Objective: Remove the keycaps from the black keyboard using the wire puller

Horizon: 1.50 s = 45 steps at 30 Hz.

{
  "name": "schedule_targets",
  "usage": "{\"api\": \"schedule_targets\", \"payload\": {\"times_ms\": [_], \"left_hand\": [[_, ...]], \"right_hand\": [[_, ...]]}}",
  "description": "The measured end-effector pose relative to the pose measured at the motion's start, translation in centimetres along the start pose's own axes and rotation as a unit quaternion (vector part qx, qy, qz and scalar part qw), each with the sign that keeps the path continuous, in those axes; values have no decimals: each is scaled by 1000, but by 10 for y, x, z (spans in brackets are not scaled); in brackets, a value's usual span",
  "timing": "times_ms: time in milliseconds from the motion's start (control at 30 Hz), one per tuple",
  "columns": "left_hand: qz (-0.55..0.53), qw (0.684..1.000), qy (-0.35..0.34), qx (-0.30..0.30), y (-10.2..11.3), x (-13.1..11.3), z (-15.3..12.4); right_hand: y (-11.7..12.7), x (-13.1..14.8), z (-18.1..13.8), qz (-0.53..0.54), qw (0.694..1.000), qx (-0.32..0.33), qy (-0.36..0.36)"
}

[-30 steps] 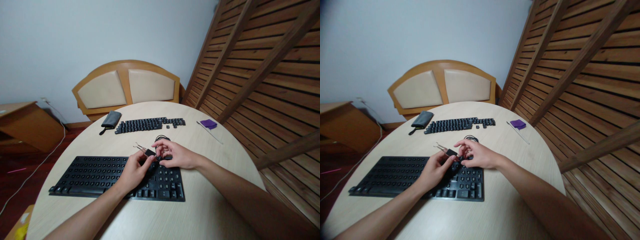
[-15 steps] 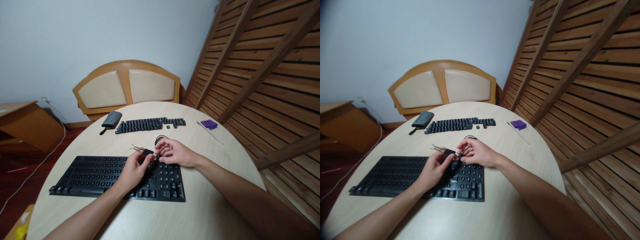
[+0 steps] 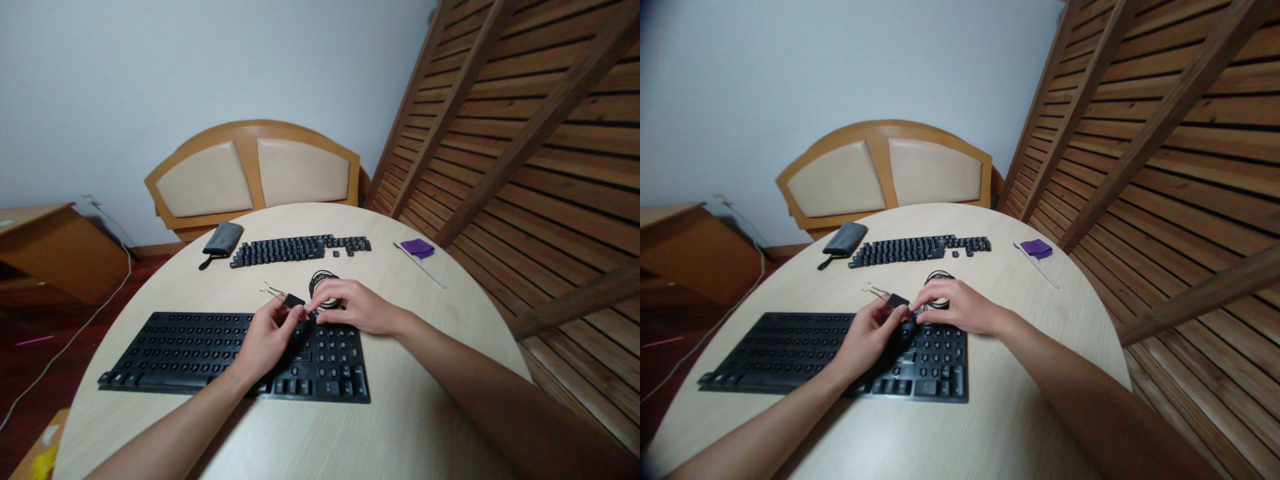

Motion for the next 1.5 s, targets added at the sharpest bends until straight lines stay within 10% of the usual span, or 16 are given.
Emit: {"api": "schedule_targets", "payload": {"times_ms": [400, 667, 1500], "left_hand": [[-2, 1000, 19, 15, -4, 0, -1], [8, 999, 16, 29, -7, -1, -2], [-11, 999, 13, 43, -9, 3, -2]], "right_hand": [[106, -91, -31, -245, 900, -309, -187], [109, -126, -31, -313, 867, -300, -245], [101, -118, -28, -408, 836, -257, -261]]}}
Point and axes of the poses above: each hand's wrist, its own z-axis towards the middle knuckle, its own y-axis out of the back of the hand, x = y × z, the point moved 6 cm from there along z, towards the middle knuckle, and after that the axes turned 4 degrees about -y, right-handed, at the moved point
